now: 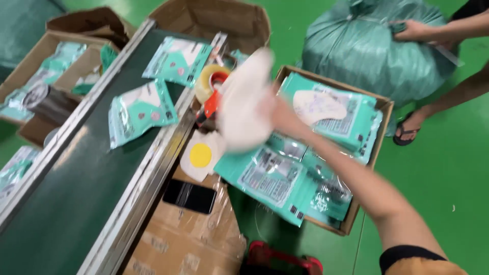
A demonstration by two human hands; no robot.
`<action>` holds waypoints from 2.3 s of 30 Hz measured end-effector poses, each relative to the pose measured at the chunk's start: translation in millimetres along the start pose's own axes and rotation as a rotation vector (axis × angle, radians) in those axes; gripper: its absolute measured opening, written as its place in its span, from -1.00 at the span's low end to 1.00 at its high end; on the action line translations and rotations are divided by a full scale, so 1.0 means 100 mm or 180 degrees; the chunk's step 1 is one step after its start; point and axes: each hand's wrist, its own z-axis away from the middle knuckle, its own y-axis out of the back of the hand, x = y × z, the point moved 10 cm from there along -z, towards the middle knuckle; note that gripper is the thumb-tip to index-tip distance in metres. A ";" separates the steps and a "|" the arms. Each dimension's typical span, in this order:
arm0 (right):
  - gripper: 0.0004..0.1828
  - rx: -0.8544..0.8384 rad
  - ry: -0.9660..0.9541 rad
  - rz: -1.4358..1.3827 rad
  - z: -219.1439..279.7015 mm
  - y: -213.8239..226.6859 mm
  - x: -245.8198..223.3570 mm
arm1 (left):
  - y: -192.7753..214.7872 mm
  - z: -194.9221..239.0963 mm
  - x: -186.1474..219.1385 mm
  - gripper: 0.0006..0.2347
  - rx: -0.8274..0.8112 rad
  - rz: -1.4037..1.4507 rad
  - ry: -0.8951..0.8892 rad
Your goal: The person gathers stacks of face masks from a conveyor belt, inserts them into individual plastic pouches, and organizes the packed items into a box.
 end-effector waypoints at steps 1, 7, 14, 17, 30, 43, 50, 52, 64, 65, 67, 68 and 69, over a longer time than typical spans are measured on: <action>-0.58 -0.1070 -0.0003 -0.1162 0.60 -0.84 -0.49 | -0.05 -0.01 0.02 -0.65 -0.0007 0.0021 0.0085; -0.37 -0.2844 0.0409 -0.0706 2.52 -2.39 -2.15 | 0.11 0.53 -0.49 -0.65 0.0425 -0.0117 0.0801; 0.12 -0.2172 0.1692 -0.0634 2.42 -2.34 -2.77 | 0.39 1.20 -1.39 -0.48 0.1153 -0.0349 0.1321; 0.18 -0.3000 0.1056 -0.0342 2.77 -2.64 -2.47 | 0.19 1.02 -1.02 -0.02 0.0886 -0.0791 0.0506; -0.71 -0.2124 0.0177 -0.0461 2.90 -2.43 -1.47 | 0.21 1.55 -1.06 -0.42 0.1376 -0.1516 0.0373; -0.84 -0.2713 -0.0570 -0.1058 3.22 -3.11 -1.41 | 0.46 1.64 -1.51 -0.85 0.0673 -0.2091 0.0640; -0.71 -0.3105 -0.2006 -0.2087 3.23 -3.21 -2.05 | 0.77 1.41 -0.94 -0.77 0.1278 -0.1795 0.0137; -0.75 -0.3122 -0.0990 -0.1263 3.12 -3.08 -2.14 | 0.85 1.43 -0.89 -0.80 0.1408 -0.1761 0.0038; -0.65 -0.1915 -0.0555 -0.1193 2.66 -2.64 -2.65 | 0.82 1.76 -1.56 -0.63 0.2639 0.1062 0.1408; -0.65 -0.1849 -0.0585 -0.1174 2.73 -2.71 -2.58 | 0.70 1.81 -1.57 -0.63 0.2568 0.1088 0.1408; -0.45 -0.1601 -0.0613 -0.0953 2.74 -2.82 -2.42 | 0.18 1.88 -1.89 -0.66 0.2242 0.2125 0.2308; -0.45 -0.1467 -0.0596 -0.0915 2.77 -2.86 -2.39 | 0.20 1.72 -1.75 -0.66 0.2118 0.2182 0.2255; -0.42 -0.1227 -0.0733 -0.1093 2.83 -2.83 -2.31 | 0.32 1.67 -1.57 -0.66 0.2130 0.1402 0.2305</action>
